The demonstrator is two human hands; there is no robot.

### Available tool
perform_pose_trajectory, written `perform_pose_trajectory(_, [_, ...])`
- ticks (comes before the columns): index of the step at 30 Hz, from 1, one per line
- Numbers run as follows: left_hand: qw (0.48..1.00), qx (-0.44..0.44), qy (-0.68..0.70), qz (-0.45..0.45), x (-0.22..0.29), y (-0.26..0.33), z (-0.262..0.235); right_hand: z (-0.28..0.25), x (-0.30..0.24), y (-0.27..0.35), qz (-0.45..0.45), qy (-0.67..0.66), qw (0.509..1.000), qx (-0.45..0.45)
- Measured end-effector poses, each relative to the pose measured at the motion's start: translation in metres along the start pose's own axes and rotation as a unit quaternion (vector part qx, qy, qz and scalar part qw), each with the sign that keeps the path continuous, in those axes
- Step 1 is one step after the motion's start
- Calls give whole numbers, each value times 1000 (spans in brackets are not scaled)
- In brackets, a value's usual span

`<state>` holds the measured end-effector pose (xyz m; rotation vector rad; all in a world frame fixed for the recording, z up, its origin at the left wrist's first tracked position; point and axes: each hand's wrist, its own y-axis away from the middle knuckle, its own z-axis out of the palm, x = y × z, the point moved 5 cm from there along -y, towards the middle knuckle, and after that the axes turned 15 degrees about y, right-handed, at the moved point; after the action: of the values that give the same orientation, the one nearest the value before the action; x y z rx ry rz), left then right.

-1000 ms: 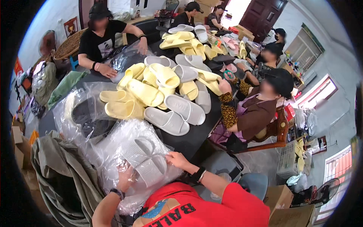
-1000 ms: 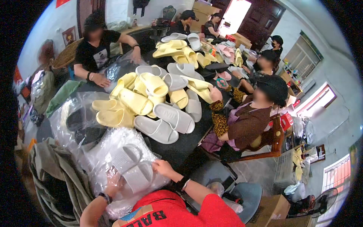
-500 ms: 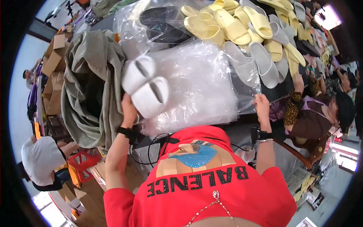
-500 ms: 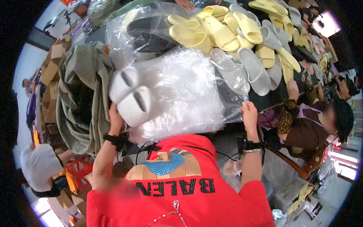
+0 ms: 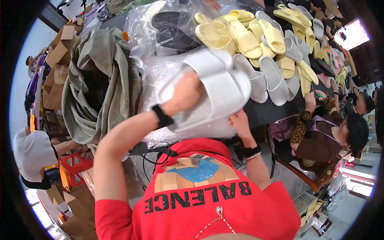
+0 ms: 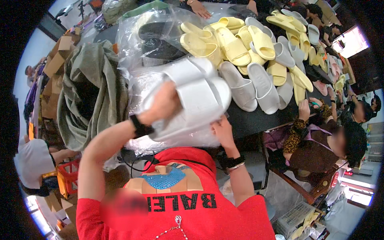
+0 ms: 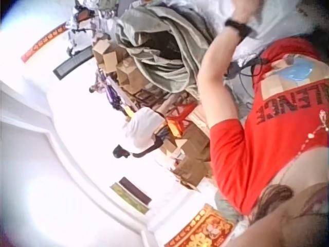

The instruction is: Sorting and organizing various colors of slippers into bags.

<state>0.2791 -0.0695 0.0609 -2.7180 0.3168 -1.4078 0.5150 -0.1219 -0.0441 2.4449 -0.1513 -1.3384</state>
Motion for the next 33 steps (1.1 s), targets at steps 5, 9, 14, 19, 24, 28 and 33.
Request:
perform_pose_trajectory(5, [980, -50, -191, 13, -71, 2, 54, -7, 10, 13, -3, -17, 1000, 14])
perform_pose_trajectory(9, [964, 53, -252, -68, -121, -6, -15, -7, 16, 24, 35, -15, 999, 16])
perform_pose_trajectory(14, [972, 46, -230, 6, -77, 11, -39, -2, -45, 36, -241, 477, 826, 177])
perform_pose_trajectory(19, [977, -79, -192, 37, -44, 66, 8, 68, -30, 18, -276, 472, 831, -99])
perform_pose_trajectory(24, [960, -48, -269, -64, -122, 103, -32, 80, -10, 2, -285, 515, 800, -116])
perform_pose_trajectory(28, [979, 29, -194, -58, -119, 103, -65, 70, -17, -1, -279, 507, 798, -166])
perform_pose_trajectory(33, [980, -60, -170, 80, -49, 83, -35, 35, -58, 12, -217, -11, 964, -153])
